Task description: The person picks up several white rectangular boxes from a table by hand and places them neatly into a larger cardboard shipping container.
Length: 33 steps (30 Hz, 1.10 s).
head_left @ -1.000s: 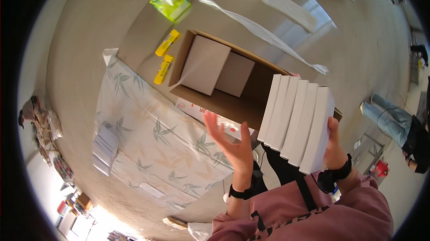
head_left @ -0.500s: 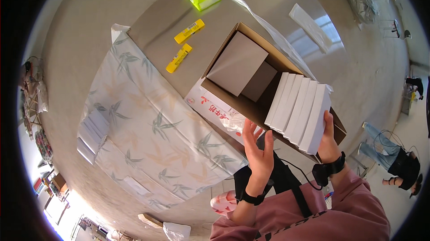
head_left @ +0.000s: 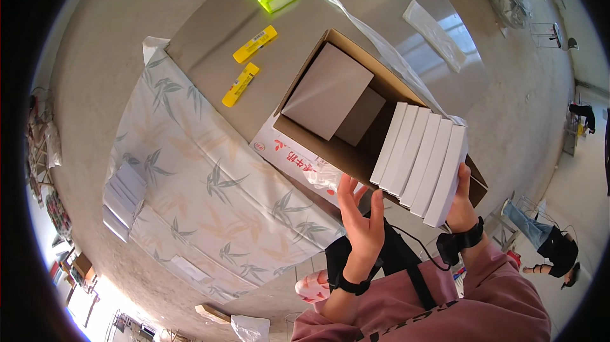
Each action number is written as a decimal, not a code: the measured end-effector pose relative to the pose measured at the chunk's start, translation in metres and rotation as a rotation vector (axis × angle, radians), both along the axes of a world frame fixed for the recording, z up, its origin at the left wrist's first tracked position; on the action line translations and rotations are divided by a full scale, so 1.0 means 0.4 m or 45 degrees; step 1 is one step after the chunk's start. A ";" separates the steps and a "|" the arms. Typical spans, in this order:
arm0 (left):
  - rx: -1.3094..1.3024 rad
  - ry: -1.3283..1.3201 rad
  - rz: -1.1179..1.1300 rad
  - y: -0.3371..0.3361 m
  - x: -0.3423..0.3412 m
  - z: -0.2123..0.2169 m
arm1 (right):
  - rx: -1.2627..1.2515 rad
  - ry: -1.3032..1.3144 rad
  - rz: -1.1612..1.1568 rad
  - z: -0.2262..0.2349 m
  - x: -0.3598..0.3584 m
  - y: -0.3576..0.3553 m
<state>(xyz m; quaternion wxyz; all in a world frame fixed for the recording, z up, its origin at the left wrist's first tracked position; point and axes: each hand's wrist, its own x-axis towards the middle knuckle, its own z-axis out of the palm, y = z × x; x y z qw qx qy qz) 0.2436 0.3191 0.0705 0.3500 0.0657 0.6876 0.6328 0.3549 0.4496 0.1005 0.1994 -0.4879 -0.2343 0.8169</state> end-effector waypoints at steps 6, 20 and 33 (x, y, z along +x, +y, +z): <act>0.008 -0.027 -0.001 0.006 0.000 0.007 | -0.017 0.037 -0.005 -0.007 0.002 0.007; -0.014 -0.026 0.015 -0.001 0.003 0.003 | -0.117 -0.237 0.030 -0.028 -0.110 0.026; 0.014 -0.002 0.006 0.008 0.009 0.002 | 0.008 0.131 0.296 -0.142 -0.244 0.082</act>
